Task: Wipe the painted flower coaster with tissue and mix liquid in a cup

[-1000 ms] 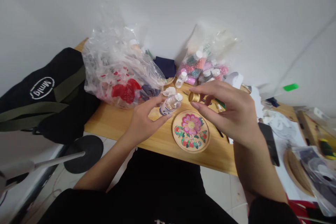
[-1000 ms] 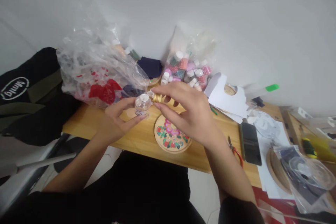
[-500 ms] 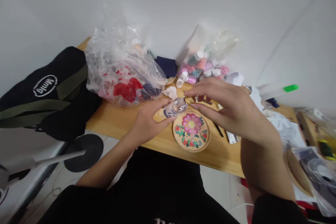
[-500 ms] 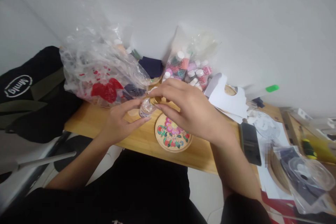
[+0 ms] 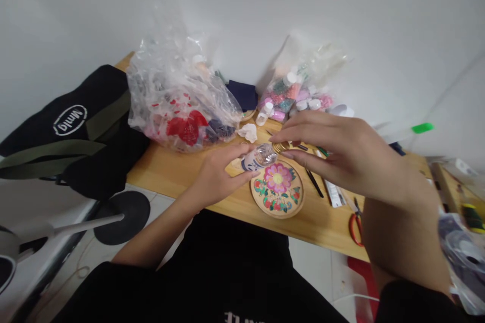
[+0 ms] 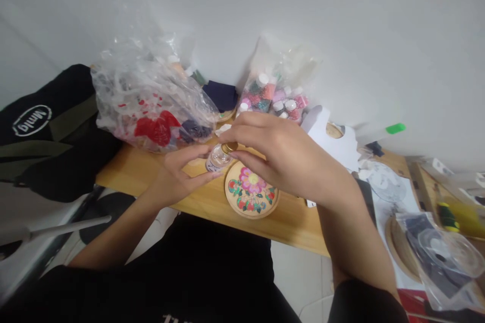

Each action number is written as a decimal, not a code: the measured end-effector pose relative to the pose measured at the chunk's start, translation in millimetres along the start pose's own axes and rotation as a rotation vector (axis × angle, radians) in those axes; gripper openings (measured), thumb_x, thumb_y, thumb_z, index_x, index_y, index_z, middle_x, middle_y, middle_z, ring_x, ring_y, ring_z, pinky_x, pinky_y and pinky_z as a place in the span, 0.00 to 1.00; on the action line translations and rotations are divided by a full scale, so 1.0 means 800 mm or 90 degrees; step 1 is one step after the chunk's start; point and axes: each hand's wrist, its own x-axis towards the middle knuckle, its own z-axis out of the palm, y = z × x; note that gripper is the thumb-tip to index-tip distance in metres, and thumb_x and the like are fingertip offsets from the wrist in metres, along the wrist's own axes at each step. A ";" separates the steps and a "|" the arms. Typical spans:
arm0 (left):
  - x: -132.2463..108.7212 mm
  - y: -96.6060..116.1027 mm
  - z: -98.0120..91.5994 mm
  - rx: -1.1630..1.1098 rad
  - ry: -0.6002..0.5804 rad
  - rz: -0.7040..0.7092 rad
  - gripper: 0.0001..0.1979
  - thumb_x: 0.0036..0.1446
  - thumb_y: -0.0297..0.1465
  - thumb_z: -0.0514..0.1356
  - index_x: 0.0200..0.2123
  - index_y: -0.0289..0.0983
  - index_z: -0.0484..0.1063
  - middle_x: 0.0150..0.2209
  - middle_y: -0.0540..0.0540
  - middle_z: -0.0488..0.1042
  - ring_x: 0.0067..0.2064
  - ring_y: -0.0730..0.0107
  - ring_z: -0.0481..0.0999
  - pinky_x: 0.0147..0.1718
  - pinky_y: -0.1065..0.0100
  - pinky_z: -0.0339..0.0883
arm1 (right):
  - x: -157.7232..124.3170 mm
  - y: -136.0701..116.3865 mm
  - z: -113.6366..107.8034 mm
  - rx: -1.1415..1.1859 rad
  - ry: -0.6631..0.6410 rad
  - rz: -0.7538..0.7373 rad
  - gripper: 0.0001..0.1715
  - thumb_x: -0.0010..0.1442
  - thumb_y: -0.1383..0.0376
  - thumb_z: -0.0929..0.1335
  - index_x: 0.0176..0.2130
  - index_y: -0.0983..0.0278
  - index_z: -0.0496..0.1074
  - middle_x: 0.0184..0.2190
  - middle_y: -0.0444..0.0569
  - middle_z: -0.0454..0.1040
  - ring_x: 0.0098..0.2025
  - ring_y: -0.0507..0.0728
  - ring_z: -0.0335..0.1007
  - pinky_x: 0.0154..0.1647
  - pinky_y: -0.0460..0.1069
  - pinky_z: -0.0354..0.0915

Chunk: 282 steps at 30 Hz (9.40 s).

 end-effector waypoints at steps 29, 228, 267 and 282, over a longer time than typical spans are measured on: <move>-0.008 0.014 0.009 0.106 -0.036 0.036 0.17 0.56 0.32 0.67 0.50 0.41 0.76 0.45 0.44 0.83 0.44 0.58 0.83 0.45 0.58 0.77 | -0.020 0.010 -0.003 0.063 -0.022 0.060 0.09 0.63 0.66 0.68 0.43 0.60 0.79 0.35 0.47 0.82 0.31 0.53 0.76 0.30 0.48 0.68; -0.068 -0.002 -0.005 0.097 0.043 -0.023 0.19 0.52 0.26 0.67 0.48 0.40 0.72 0.43 0.46 0.83 0.41 0.63 0.83 0.43 0.63 0.76 | -0.002 -0.009 0.053 0.101 -0.107 0.063 0.12 0.67 0.67 0.65 0.49 0.65 0.73 0.39 0.51 0.76 0.36 0.54 0.73 0.34 0.48 0.66; -0.060 0.016 -0.005 0.137 -0.037 -0.039 0.17 0.54 0.27 0.64 0.48 0.42 0.75 0.43 0.47 0.83 0.42 0.61 0.83 0.43 0.61 0.73 | -0.012 -0.013 0.042 -0.003 -0.156 0.117 0.28 0.70 0.49 0.60 0.32 0.63 0.77 0.22 0.48 0.77 0.23 0.53 0.71 0.24 0.48 0.59; -0.005 0.007 -0.009 -0.088 -0.031 -0.081 0.14 0.50 0.33 0.68 0.42 0.39 0.79 0.39 0.45 0.83 0.38 0.61 0.81 0.39 0.62 0.76 | 0.029 0.010 0.006 -0.059 -0.123 0.142 0.32 0.67 0.42 0.59 0.35 0.63 0.77 0.21 0.47 0.74 0.21 0.52 0.66 0.23 0.48 0.54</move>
